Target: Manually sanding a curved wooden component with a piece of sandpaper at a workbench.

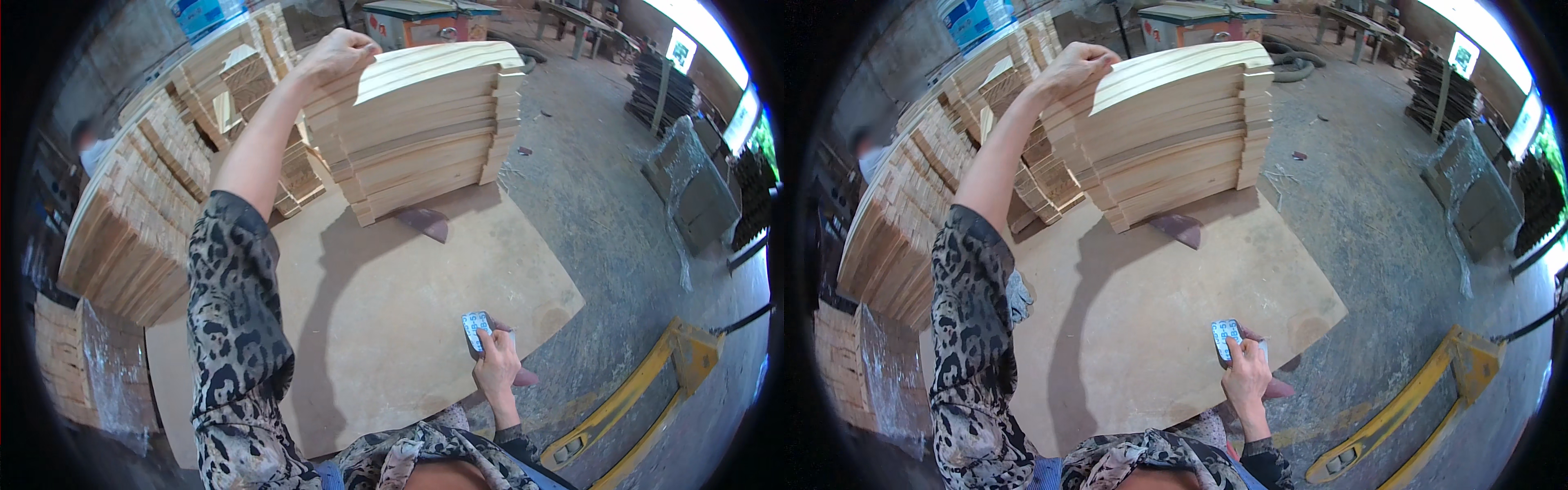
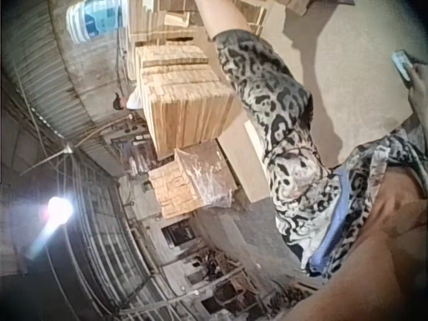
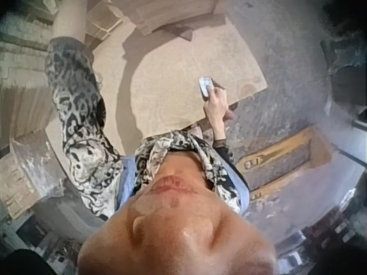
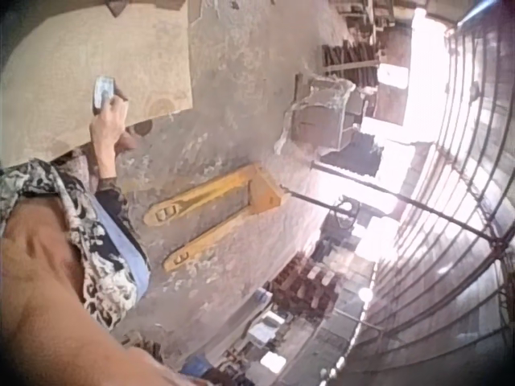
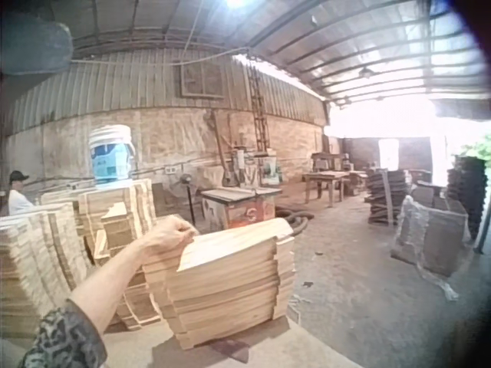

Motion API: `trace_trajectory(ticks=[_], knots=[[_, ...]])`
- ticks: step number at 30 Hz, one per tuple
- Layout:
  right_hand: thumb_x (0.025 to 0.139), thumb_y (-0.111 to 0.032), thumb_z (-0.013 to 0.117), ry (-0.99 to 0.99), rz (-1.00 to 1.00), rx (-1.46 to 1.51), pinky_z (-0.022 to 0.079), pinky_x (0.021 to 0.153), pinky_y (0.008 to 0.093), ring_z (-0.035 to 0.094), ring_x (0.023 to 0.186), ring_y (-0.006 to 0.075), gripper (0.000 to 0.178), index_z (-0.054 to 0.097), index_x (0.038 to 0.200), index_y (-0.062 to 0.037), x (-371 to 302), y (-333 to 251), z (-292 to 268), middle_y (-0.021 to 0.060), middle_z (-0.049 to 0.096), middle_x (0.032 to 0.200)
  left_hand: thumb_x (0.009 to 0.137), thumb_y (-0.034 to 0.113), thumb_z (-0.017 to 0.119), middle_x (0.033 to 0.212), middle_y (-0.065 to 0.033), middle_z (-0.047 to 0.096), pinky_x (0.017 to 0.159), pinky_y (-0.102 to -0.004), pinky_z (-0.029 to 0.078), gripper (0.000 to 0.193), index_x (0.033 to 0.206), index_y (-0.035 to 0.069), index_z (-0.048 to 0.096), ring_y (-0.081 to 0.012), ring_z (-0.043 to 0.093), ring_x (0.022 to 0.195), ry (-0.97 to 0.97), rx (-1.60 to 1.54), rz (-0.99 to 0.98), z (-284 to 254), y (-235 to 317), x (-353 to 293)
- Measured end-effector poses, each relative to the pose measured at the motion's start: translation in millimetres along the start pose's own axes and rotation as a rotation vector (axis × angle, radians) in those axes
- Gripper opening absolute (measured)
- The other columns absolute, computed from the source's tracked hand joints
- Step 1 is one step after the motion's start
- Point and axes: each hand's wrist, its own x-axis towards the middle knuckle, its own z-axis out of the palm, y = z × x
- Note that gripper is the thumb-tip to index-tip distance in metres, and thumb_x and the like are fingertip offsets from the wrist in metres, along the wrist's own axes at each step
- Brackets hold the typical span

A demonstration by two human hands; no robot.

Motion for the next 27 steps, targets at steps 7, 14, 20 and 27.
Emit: trace_trajectory(ticks=[7,14,20,27], knots=[[0.059,0.004,0.059,0.036,-0.011,-0.037,0.044,0.061,0.0361,0.055,0.077,0.0249,0.045,0.062,0.100,-0.0138,1.0,5.5,5.6,0.0056,0.051,0.086,0.074,0.056,0.064,0.133,-0.0183,0.044,0.101,-0.0352,0.037,0.083,0.137,0.008,0.036,-0.0223,0.044,0.122,-0.423,0.147,-0.053,-11.0,3.4,-21.7],[0.059,0.005,0.058,0.028,-0.012,-0.024,0.045,0.061,0.0357,0.055,0.077,0.0247,0.045,0.062,0.101,-0.0129,2.0,3.8,6.0,0.0055,0.051,0.086,0.058,0.027,0.075,0.128,-0.0215,0.047,0.101,-0.0339,0.038,0.098,0.140,0.004,0.026,-0.0274,0.050,0.115,-0.456,0.066,-0.016,-8.9,12.2,-28.3],[0.060,0.006,0.059,0.019,0.000,-0.018,0.045,0.062,0.0357,0.055,0.078,0.0247,0.045,0.062,0.102,-0.0120,-3.5,7.1,7.1,0.0061,0.051,0.087,0.065,0.020,0.070,0.123,-0.0124,0.055,0.096,-0.0336,0.042,0.077,0.136,0.011,0.039,-0.0239,0.056,0.106,-0.344,0.138,0.042,-2.3,-1.9,-31.0],[0.064,0.007,0.054,-0.047,-0.027,-0.018,0.046,0.066,0.0372,0.056,0.084,0.0278,0.046,0.060,0.105,-0.0118,-3.3,11.8,11.5,0.0095,0.051,0.092,0.083,0.038,0.060,0.129,-0.0156,0.047,0.098,-0.0395,0.038,0.061,0.132,0.006,0.040,-0.0301,0.048,0.116,0.003,0.440,0.552,-15.6,-8.7,-41.8]])
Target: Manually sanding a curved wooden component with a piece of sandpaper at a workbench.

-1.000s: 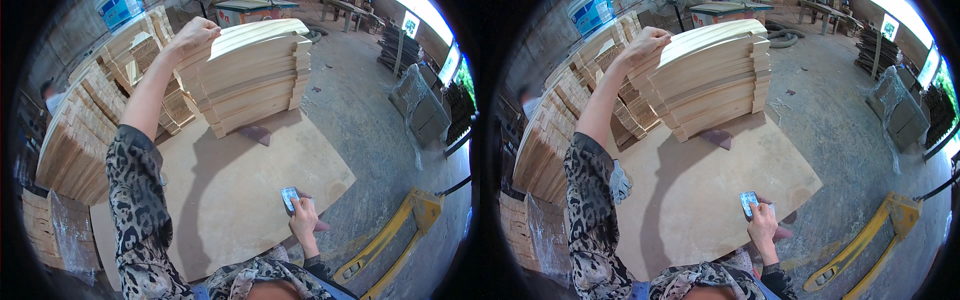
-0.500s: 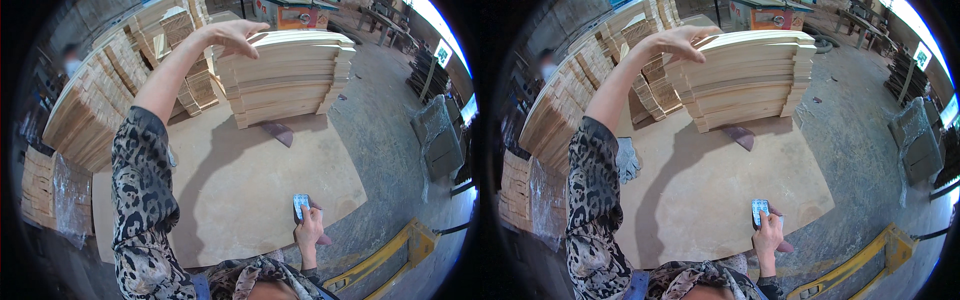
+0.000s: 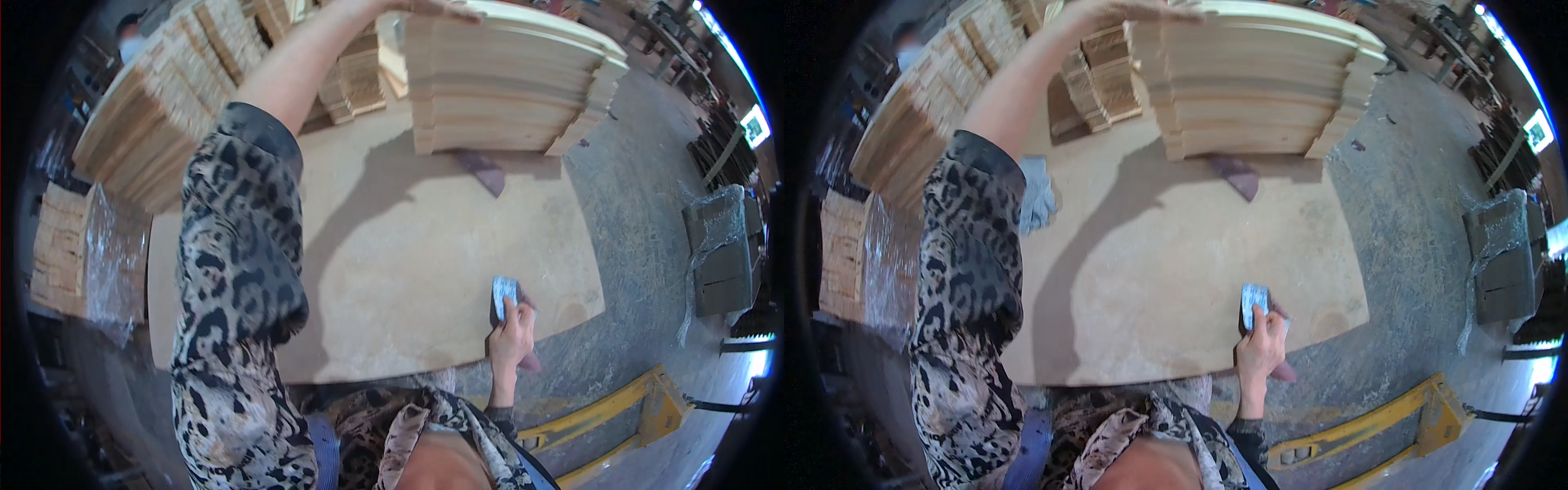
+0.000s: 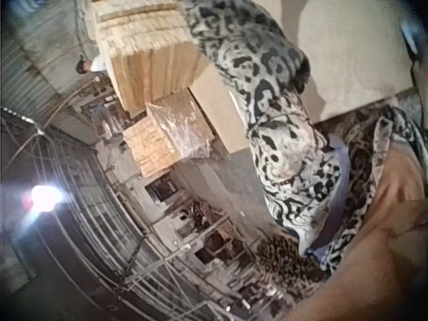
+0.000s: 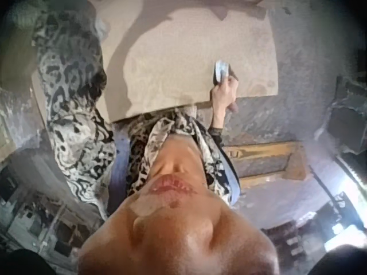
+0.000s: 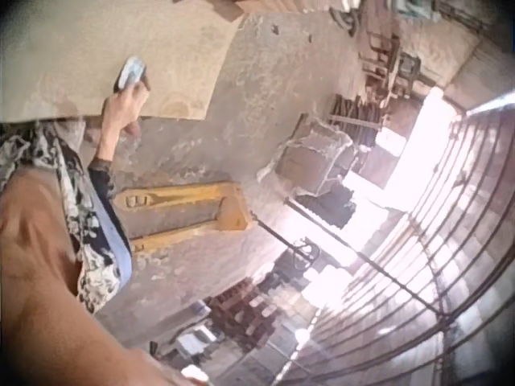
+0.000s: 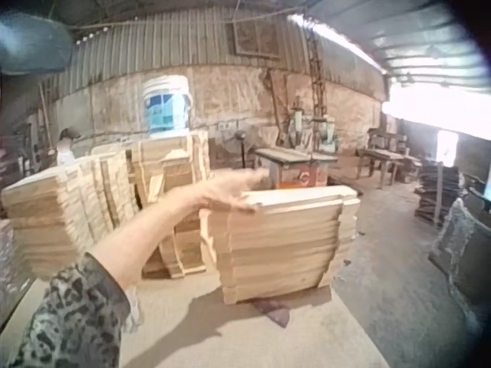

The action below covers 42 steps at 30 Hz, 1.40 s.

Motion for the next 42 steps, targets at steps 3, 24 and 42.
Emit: trace_trajectory(ticks=[3,24,42], knots=[[0.063,0.006,0.056,0.019,-0.008,-0.026,0.045,0.066,0.0378,0.055,0.082,0.0275,0.047,0.060,0.106,-0.0126,1.9,4.5,1.5,0.0079,0.052,0.091,0.079,0.019,0.067,0.127,-0.0171,0.046,0.096,-0.0378,0.039,0.061,0.129,0.001,0.038,-0.0276,0.045,0.117,-0.006,-0.054,-0.158,-45.1,60.3,-40.7],[0.076,0.002,0.049,-0.071,0.003,-0.234,0.046,0.079,0.0377,0.054,0.101,0.0264,0.042,0.058,0.114,-0.0154,14.5,73.1,70.6,0.0071,0.052,0.107,0.070,0.035,0.068,0.123,-0.0220,0.049,0.096,-0.0411,0.040,0.085,0.139,0.005,0.027,-0.0366,0.049,0.112,-0.380,-0.038,-1.828,-22.7,323.7,-616.3],[0.075,-0.004,0.057,0.220,0.219,0.235,0.045,0.079,0.0303,0.058,0.086,0.0221,0.038,0.058,0.112,-0.0024,-4.1,45.4,-20.7,0.0127,0.058,0.094,0.076,0.019,0.061,0.099,-0.0150,0.051,0.069,-0.0378,0.048,0.045,0.118,0.007,0.052,-0.0291,0.054,0.088,-0.136,-0.372,-0.654,58.7,353.4,-310.6]])
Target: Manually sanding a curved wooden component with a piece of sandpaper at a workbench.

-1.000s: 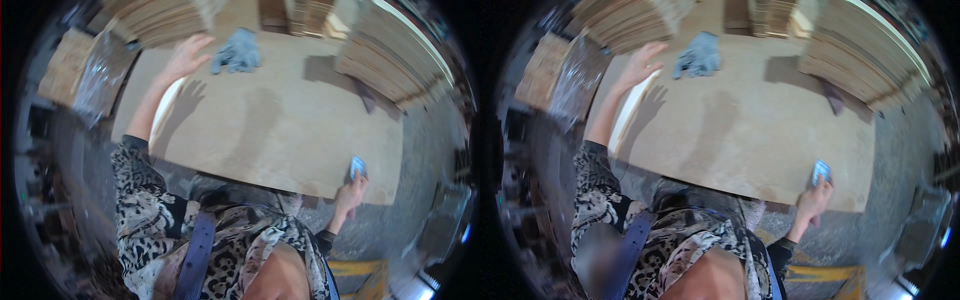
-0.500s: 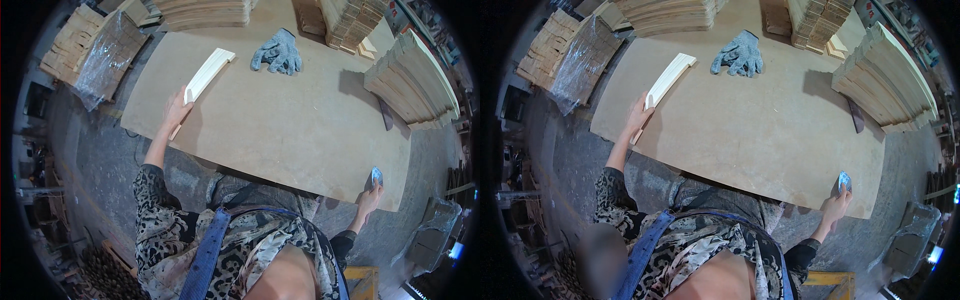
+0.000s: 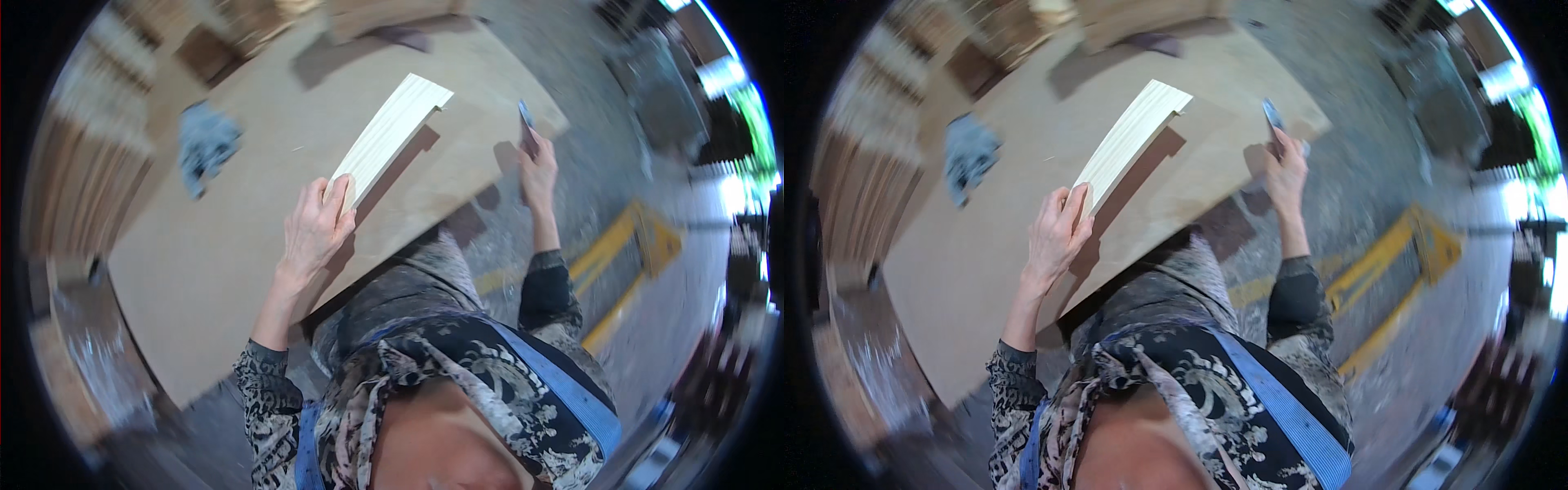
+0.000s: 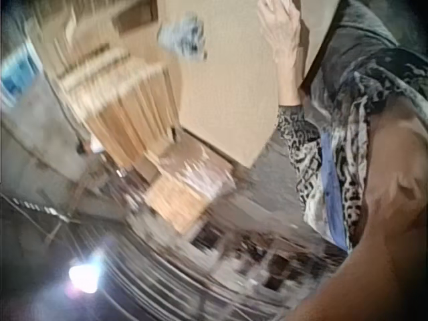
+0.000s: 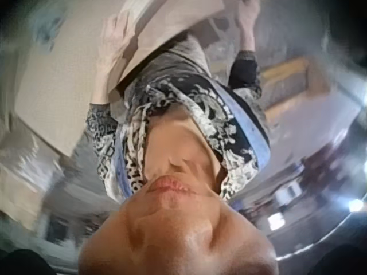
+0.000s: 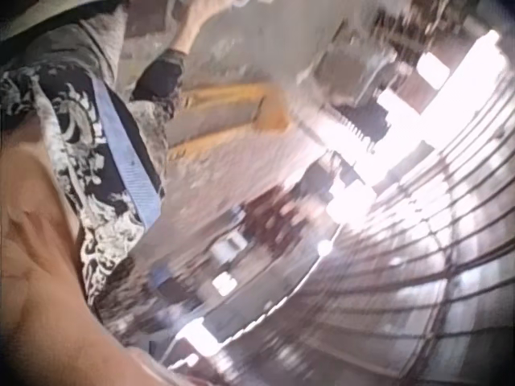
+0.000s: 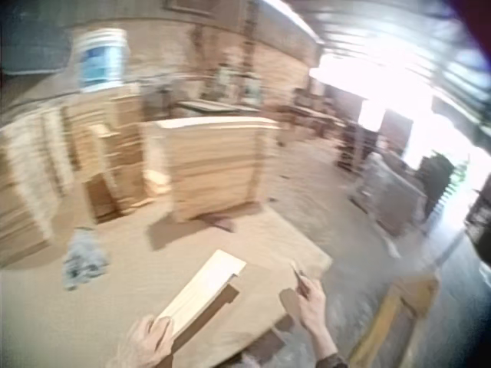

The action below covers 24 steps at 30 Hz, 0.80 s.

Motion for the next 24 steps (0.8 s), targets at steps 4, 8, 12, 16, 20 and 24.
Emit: trace_trajectory(ticks=[4,8,12,16,20,24], knots=[[0.079,-0.008,0.060,0.109,0.349,0.236,0.046,0.082,0.0312,0.059,0.094,0.0207,0.037,0.055,0.116,-0.0019,-14.9,-2.2,-58.9,0.0120,0.061,0.099,0.073,0.019,0.063,0.094,-0.0129,0.050,0.064,-0.0370,0.049,0.047,0.118,0.011,0.053,-0.0273,0.054,0.084,-0.044,0.008,0.221,25.9,59.6,61.3],[0.077,0.001,0.057,0.070,0.212,0.126,0.045,0.085,0.0312,0.057,0.095,0.0212,0.043,0.053,0.119,-0.0041,-68.3,16.0,-75.0,0.0102,0.054,0.101,0.070,0.017,0.065,0.091,-0.0112,0.049,0.062,-0.0379,0.046,0.051,0.119,0.012,0.052,-0.0257,0.053,0.079,-0.119,0.023,0.339,66.6,96.6,59.8],[0.079,0.004,0.052,0.079,0.361,0.156,0.042,0.086,0.0271,0.053,0.099,0.0158,0.049,0.048,0.127,-0.0049,-66.9,40.3,-66.7,0.0050,0.050,0.102,0.068,0.018,0.067,0.092,-0.0110,0.049,0.061,-0.0370,0.039,0.053,0.119,0.013,0.052,-0.0242,0.052,0.081,-0.118,0.122,0.386,102.4,108.9,62.9],[0.078,0.003,0.049,0.131,0.409,0.194,0.042,0.087,0.0287,0.051,0.098,0.0181,0.058,0.040,0.134,-0.0074,-58.6,14.9,-69.9,0.0074,0.046,0.106,0.068,0.022,0.070,0.095,-0.0112,0.047,0.062,-0.0358,0.038,0.057,0.120,0.013,0.051,-0.0244,0.050,0.084,-0.131,0.099,0.400,71.2,117.7,64.9],[0.076,0.003,0.047,0.268,0.407,0.296,0.041,0.089,0.0298,0.049,0.102,0.0193,0.063,0.037,0.137,-0.0093,-38.8,22.6,-43.6,0.0093,0.045,0.111,0.069,0.025,0.072,0.097,-0.0132,0.044,0.063,-0.0379,0.040,0.064,0.126,0.012,0.048,-0.0268,0.049,0.085,-0.159,0.023,0.422,77.6,117.4,80.2],[0.075,0.003,0.046,0.401,0.317,0.299,0.039,0.091,0.0351,0.048,0.101,0.0305,0.062,0.036,0.136,-0.0042,-33.6,14.0,-5.0,0.0158,0.044,0.106,0.070,0.024,0.071,0.096,-0.0149,0.043,0.065,-0.0392,0.042,0.066,0.129,0.011,0.046,-0.0285,0.047,0.083,-0.221,-0.052,0.421,83.3,111.2,84.2]])
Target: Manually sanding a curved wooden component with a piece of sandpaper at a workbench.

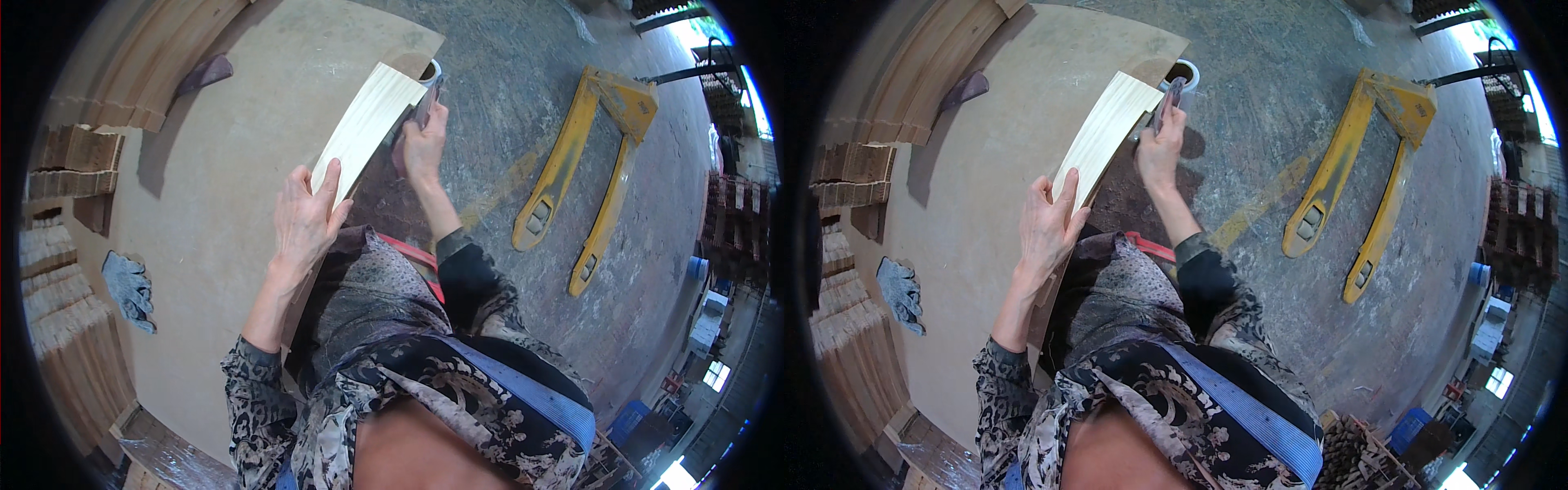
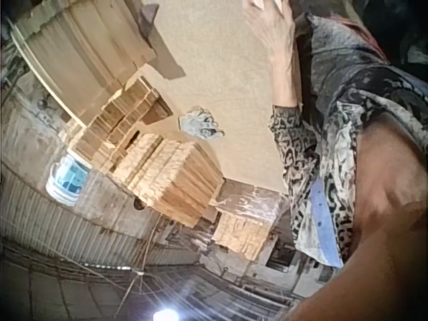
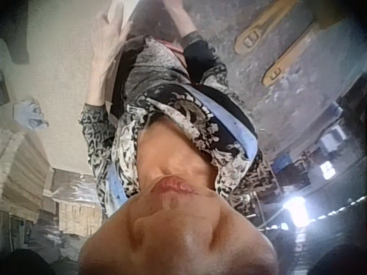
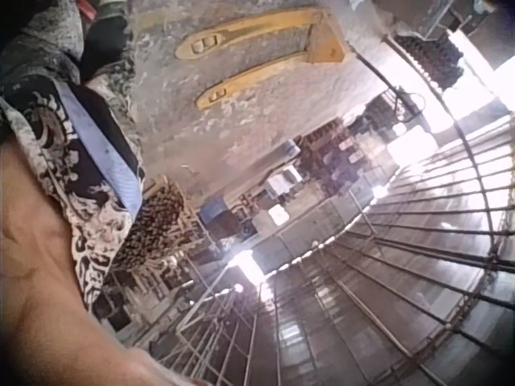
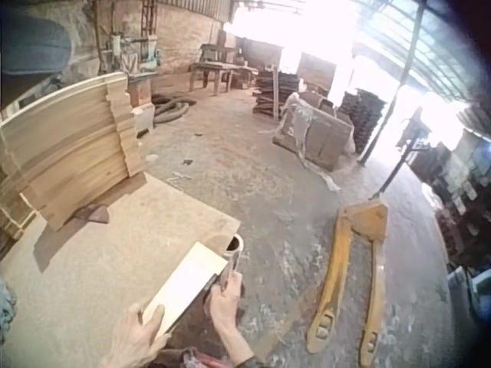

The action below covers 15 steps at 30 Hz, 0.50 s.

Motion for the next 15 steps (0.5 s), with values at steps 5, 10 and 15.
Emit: trace_trajectory(ticks=[5,10,15], knots=[[0.073,0.011,0.045,0.051,-0.108,0.018,0.040,0.087,0.0329,0.049,0.099,0.0296,0.063,0.039,0.134,-0.0027,-49.7,1.9,10.6,0.0161,0.042,0.103,0.071,0.021,0.070,0.096,-0.0148,0.043,0.066,-0.0385,0.042,0.064,0.130,0.012,0.046,-0.0282,0.047,0.083,-0.025,-0.010,-0.013,4.1,-1.3,1.3],[0.071,0.015,0.048,-0.032,-0.210,-0.190,0.042,0.084,0.0305,0.050,0.095,0.0257,0.063,0.046,0.131,-0.0051,-49.4,-3.6,-26.1,0.0127,0.044,0.099,0.071,0.021,0.070,0.096,-0.0144,0.043,0.068,-0.0382,0.043,0.064,0.130,0.012,0.046,-0.0279,0.047,0.084,-0.029,0.024,-0.053,4.4,-1.0,-2.9],[0.069,0.013,0.047,-0.040,-0.245,-0.353,0.043,0.082,0.0317,0.050,0.095,0.0253,0.065,0.046,0.131,-0.0069,-13.0,-11.2,-5.8,0.0119,0.046,0.099,0.074,0.022,0.067,0.103,-0.0152,0.042,0.073,-0.0372,0.043,0.061,0.131,0.013,0.046,-0.0279,0.047,0.089,-0.065,0.029,-0.082,3.7,0.5,-0.4]])
